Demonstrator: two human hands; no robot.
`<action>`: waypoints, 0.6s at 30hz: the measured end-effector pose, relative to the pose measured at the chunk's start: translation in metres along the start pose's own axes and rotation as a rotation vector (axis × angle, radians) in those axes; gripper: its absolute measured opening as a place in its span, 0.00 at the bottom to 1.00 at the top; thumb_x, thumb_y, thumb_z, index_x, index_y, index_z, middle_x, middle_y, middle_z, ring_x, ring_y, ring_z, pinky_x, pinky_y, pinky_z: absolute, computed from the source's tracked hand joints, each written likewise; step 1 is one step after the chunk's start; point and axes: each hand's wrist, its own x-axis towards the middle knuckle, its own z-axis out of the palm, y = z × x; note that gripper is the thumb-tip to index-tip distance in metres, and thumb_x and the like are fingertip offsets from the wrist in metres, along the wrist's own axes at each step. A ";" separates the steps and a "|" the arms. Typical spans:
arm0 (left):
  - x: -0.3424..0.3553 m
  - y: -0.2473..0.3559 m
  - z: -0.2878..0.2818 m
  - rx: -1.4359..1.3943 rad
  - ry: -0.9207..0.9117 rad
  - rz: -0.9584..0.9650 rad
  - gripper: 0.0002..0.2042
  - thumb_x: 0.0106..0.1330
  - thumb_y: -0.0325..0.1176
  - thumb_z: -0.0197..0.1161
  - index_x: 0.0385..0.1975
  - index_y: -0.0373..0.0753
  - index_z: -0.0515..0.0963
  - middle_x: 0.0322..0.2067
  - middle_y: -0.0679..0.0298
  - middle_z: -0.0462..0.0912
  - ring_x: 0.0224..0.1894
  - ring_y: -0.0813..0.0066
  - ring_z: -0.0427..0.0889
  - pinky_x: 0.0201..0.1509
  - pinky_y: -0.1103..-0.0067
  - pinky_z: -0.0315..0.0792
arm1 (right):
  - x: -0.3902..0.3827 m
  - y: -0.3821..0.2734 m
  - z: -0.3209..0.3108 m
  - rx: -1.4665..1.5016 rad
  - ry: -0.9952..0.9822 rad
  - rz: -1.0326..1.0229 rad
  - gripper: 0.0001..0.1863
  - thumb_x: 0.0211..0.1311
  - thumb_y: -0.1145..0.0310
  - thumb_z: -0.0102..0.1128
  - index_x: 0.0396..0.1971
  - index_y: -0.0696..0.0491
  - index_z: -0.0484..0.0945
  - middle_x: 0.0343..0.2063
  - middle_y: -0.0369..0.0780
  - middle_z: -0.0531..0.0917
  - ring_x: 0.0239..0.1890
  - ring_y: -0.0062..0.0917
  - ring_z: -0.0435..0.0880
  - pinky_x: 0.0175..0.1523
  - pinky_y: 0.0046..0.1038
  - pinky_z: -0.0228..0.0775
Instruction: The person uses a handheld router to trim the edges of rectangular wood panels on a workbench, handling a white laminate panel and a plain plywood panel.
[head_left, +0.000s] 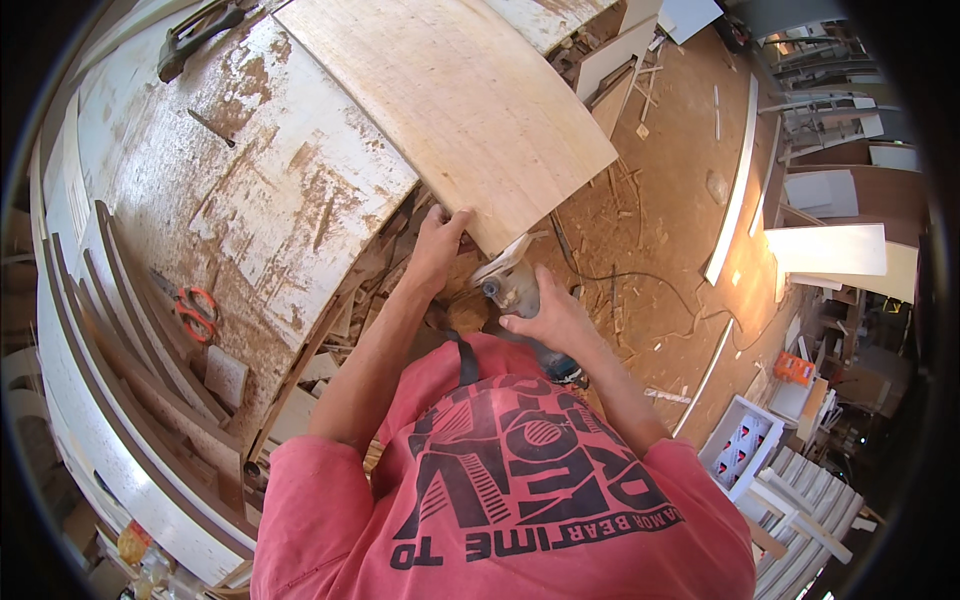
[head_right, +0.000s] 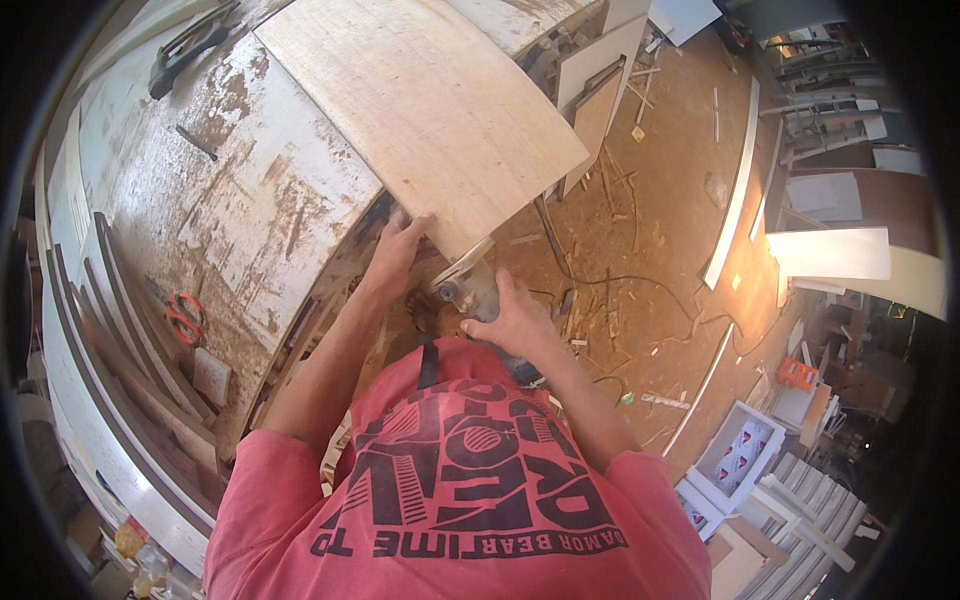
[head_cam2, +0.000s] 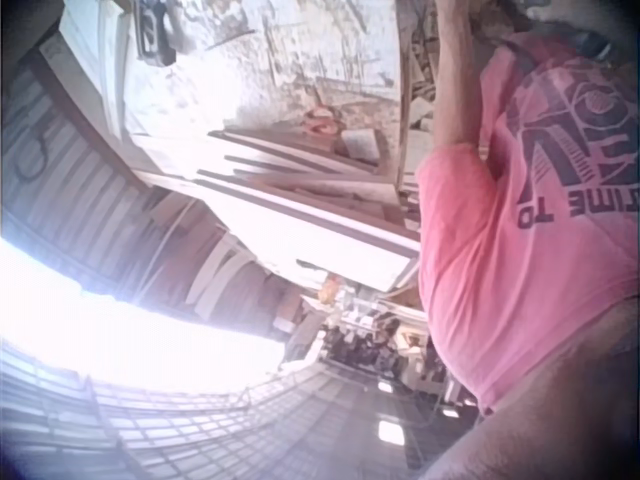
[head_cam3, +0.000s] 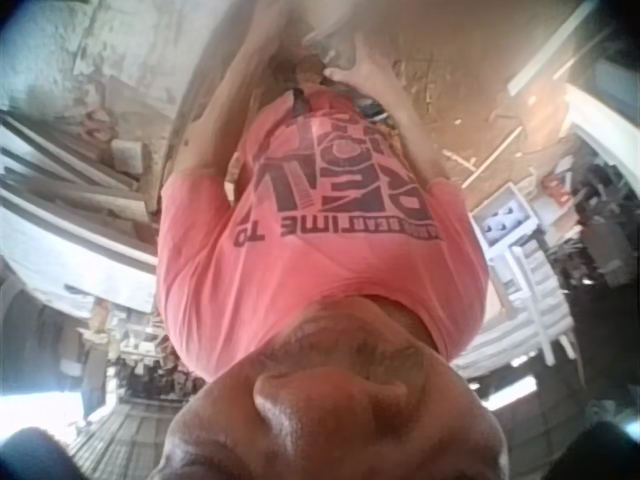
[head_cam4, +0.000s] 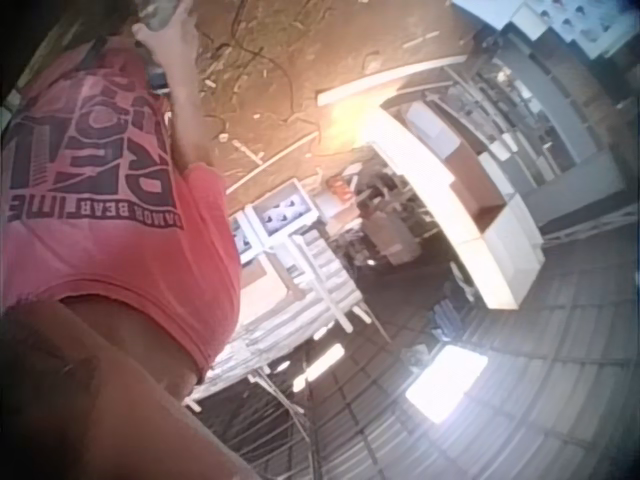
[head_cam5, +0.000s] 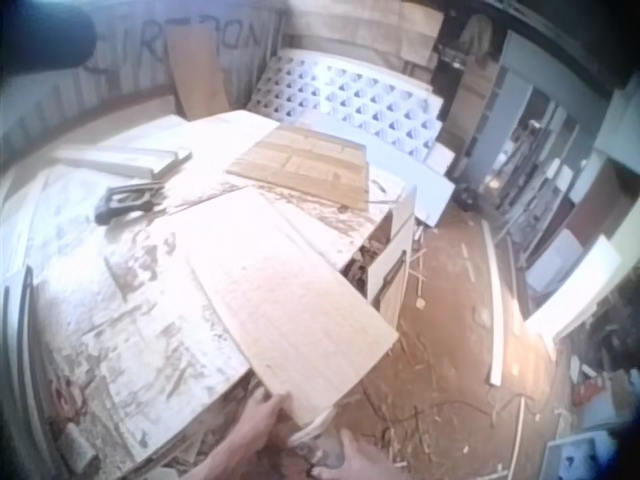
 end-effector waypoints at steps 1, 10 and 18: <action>0.002 -0.002 -0.001 -0.013 -0.012 0.011 0.21 0.68 0.39 0.57 0.55 0.34 0.68 0.48 0.58 0.77 0.49 0.70 0.77 0.51 0.72 0.75 | -0.001 -0.003 0.003 0.026 -0.002 0.018 0.56 0.43 0.45 0.70 0.65 0.62 0.52 0.56 0.62 0.69 0.56 0.52 0.73 0.59 0.42 0.67; -0.001 0.001 0.001 -0.044 -0.016 0.024 0.18 0.67 0.38 0.59 0.47 0.30 0.69 0.43 0.55 0.77 0.42 0.69 0.80 0.44 0.74 0.77 | -0.011 -0.002 0.023 0.171 0.103 -0.013 0.55 0.42 0.47 0.71 0.64 0.64 0.54 0.54 0.61 0.72 0.58 0.50 0.73 0.61 0.40 0.65; 0.002 -0.001 -0.002 -0.045 -0.006 -0.011 0.19 0.66 0.39 0.60 0.49 0.32 0.69 0.44 0.58 0.77 0.44 0.70 0.79 0.46 0.74 0.76 | -0.011 -0.012 0.012 0.089 0.041 0.043 0.55 0.41 0.48 0.72 0.64 0.64 0.55 0.57 0.61 0.69 0.60 0.50 0.71 0.62 0.40 0.64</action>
